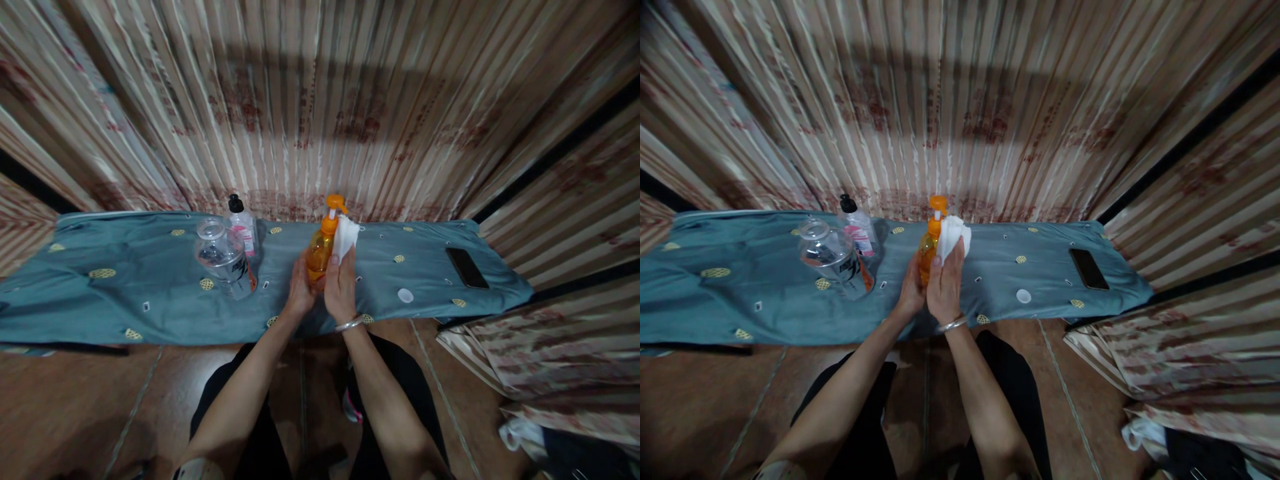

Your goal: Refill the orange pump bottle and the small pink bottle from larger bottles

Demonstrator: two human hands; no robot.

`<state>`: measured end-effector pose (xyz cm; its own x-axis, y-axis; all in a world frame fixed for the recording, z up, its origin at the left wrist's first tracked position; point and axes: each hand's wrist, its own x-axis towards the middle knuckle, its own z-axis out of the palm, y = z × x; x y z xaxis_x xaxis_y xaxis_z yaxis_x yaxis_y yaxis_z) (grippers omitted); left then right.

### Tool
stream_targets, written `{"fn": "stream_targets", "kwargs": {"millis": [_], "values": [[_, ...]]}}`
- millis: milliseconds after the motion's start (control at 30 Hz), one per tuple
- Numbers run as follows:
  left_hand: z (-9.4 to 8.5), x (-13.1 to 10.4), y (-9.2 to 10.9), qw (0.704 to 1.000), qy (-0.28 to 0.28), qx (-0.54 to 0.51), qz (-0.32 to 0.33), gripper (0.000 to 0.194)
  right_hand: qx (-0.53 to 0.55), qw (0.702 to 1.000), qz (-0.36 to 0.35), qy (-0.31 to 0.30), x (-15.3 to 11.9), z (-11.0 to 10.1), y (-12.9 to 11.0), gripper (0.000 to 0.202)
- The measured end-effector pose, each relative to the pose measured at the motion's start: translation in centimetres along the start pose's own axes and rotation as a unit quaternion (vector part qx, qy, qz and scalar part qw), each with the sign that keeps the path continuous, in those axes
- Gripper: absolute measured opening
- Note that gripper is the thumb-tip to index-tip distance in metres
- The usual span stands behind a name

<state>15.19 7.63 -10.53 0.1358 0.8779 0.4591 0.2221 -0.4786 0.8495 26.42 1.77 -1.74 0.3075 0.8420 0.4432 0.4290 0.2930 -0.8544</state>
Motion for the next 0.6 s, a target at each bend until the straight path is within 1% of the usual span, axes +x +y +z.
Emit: {"fn": "stream_targets", "kwargs": {"millis": [67,133,300,367,500,600], "values": [[0.0,0.0,0.2,1.0,-0.001,0.004,-0.003,0.086,-0.004,1.0,0.005,0.027,0.4,0.5,-0.1,0.088],[0.2,-0.4,0.5,1.0,-0.008,0.008,-0.004,0.091,0.008,0.998,0.032,0.052,0.7,1.1,0.4,0.089],[0.9,-2.1,1.4,0.999,-0.037,0.012,0.0,0.105,0.093,0.984,0.139,0.069,0.2,1.8,2.8,0.08],[0.9,-2.4,1.5,0.999,-0.047,0.011,0.002,0.099,0.105,0.977,0.173,0.07,-0.2,1.7,3.8,0.078],[0.3,-1.7,1.2,0.999,-0.044,0.008,-0.013,0.072,0.095,0.971,0.206,0.072,-1.1,1.1,4.9,0.074],[0.1,-0.7,0.5,0.999,-0.038,0.005,-0.031,0.068,0.083,0.973,0.204,0.071,-1.3,0.6,4.7,0.075]]}}
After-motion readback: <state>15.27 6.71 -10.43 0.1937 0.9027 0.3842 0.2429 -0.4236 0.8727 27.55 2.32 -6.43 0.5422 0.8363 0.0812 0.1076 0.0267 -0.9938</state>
